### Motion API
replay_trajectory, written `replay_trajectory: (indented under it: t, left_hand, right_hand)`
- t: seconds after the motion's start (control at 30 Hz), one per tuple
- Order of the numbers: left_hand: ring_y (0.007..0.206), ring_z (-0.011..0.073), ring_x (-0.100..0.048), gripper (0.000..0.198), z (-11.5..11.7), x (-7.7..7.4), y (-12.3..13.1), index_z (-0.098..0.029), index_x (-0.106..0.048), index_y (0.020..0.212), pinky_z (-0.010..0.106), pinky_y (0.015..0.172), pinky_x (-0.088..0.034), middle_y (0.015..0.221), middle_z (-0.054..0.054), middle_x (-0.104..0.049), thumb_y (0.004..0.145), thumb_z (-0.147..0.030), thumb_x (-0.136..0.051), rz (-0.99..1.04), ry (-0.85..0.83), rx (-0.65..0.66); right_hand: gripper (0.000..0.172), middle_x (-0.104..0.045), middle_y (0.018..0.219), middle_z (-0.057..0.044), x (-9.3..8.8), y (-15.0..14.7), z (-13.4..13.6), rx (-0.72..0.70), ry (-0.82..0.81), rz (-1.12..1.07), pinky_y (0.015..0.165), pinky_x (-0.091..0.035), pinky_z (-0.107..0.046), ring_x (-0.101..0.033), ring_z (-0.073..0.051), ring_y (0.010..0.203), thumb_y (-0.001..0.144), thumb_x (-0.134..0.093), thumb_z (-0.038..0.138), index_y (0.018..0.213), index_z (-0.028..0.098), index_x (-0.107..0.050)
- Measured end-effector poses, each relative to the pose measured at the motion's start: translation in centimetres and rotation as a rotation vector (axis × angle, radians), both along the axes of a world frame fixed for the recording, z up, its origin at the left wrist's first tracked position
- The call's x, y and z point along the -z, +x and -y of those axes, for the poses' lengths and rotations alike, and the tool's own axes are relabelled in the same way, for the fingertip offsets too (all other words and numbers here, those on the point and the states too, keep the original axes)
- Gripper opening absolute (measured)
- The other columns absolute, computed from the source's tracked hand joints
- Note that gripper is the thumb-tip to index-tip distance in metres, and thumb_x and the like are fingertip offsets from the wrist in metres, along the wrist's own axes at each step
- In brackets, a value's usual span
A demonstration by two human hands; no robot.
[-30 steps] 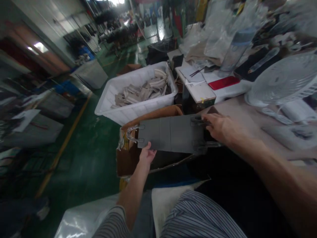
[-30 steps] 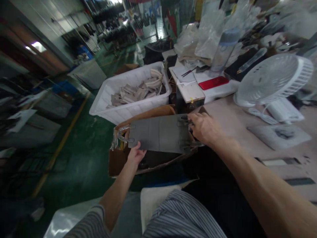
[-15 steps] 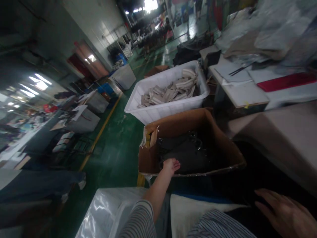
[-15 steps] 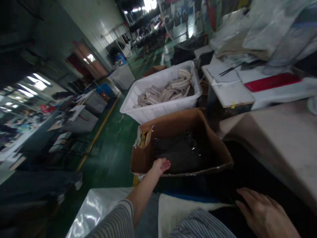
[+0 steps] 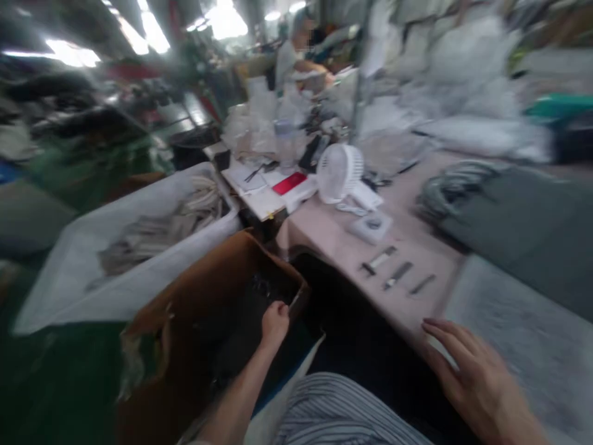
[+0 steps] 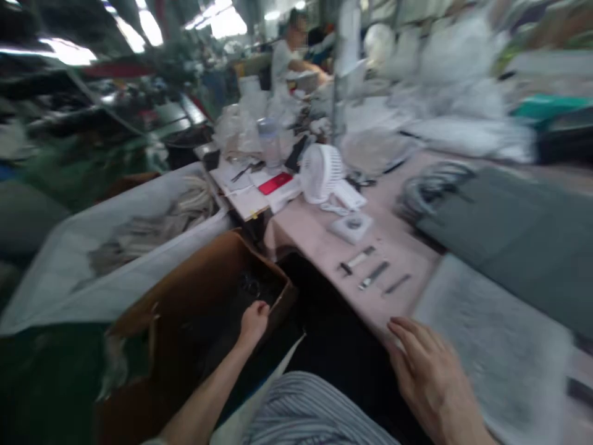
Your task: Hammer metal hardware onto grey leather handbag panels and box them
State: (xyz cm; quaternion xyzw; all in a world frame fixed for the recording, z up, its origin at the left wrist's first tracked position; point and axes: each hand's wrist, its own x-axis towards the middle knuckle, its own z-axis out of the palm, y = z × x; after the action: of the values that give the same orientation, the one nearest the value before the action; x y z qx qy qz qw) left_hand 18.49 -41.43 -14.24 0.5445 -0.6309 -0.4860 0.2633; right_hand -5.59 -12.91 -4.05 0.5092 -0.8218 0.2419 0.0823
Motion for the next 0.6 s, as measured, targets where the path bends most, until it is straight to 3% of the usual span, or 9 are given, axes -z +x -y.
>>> replay_trajectory:
  t: [0.03,0.1,0.27,0.37,0.47,0.53,0.6]
  left_hand:
    - [0.087,0.0263,-0.068,0.005,0.1,0.2,-0.5,-0.018,-0.069,0.08,0.042,0.085,-0.054,0.082,0.005,-0.069,0.083,-0.02,-0.073,0.039,0.008,0.024]
    - [0.088,0.0276,-0.07,0.007,0.8,0.2,-0.5,-0.024,-0.07,0.083,0.042,0.087,-0.053,0.083,0.002,-0.072,0.082,-0.017,-0.067,0.218,-0.077,-0.005]
    - [0.101,0.0266,-0.071,0.017,2.8,-0.7,-2.4,-0.021,-0.073,0.1,0.036,0.092,-0.052,0.103,0.009,-0.077,0.091,-0.024,-0.059,0.351,-0.139,0.031]
    - [0.106,0.0215,-0.071,0.022,4.8,1.3,-4.1,-0.02,-0.073,0.105,0.028,0.095,-0.051,0.109,0.008,-0.077,0.094,-0.019,-0.054,0.477,-0.097,0.018]
    - [0.11,0.0217,-0.07,0.017,7.4,4.9,-1.6,-0.019,-0.074,0.102,0.028,0.097,-0.05,0.11,0.01,-0.076,0.094,-0.018,-0.059,0.641,0.045,-0.017]
    - [0.11,0.0227,-0.07,0.014,8.1,7.0,1.7,-0.016,-0.073,0.101,0.034,0.098,-0.051,0.11,0.011,-0.075,0.094,-0.024,-0.065,0.729,0.169,-0.032]
    - [0.109,0.0228,-0.069,0.022,7.9,8.5,5.0,-0.014,-0.07,0.104,0.042,0.099,-0.053,0.112,0.01,-0.073,0.094,-0.033,-0.068,0.781,0.269,-0.037]
  right_hand:
    - [0.029,-0.074,0.11,-0.011,0.1,0.1,-0.7,0.061,-0.009,-0.021,0.083,-0.058,-0.045,-0.072,-0.029,0.097,0.098,-0.047,0.041,0.108,0.022,-0.068]
    - [0.029,-0.075,0.108,-0.011,0.6,0.1,-1.4,0.14,-0.026,-0.031,0.082,-0.059,-0.042,-0.072,-0.027,0.096,0.1,-0.045,0.038,0.105,0.021,-0.067]
    - [0.027,-0.073,0.105,-0.011,0.7,0.3,-3.5,0.171,-0.062,-0.054,0.08,-0.058,-0.041,-0.071,-0.027,0.093,0.101,-0.046,0.039,0.107,0.02,-0.064]
    - [0.033,-0.071,0.103,-0.011,0.7,1.0,-3.5,0.112,-0.079,-0.093,0.077,-0.055,-0.041,-0.069,-0.027,0.089,0.101,-0.044,0.046,0.113,0.02,-0.062]
    - [0.035,-0.07,0.106,-0.012,1.0,1.8,1.1,-0.082,-0.053,-0.094,0.079,-0.054,-0.041,-0.069,-0.027,0.091,0.102,-0.044,0.045,0.115,0.018,-0.062]
    - [0.032,-0.069,0.111,-0.013,1.1,2.4,6.2,-0.241,-0.063,-0.123,0.083,-0.054,-0.041,-0.068,-0.028,0.096,0.101,-0.046,0.041,0.115,0.017,-0.062]
    - [0.03,-0.068,0.116,-0.014,0.6,2.9,12.0,-0.372,-0.072,-0.159,0.086,-0.054,-0.042,-0.068,-0.028,0.102,0.1,-0.047,0.037,0.117,0.018,-0.062]
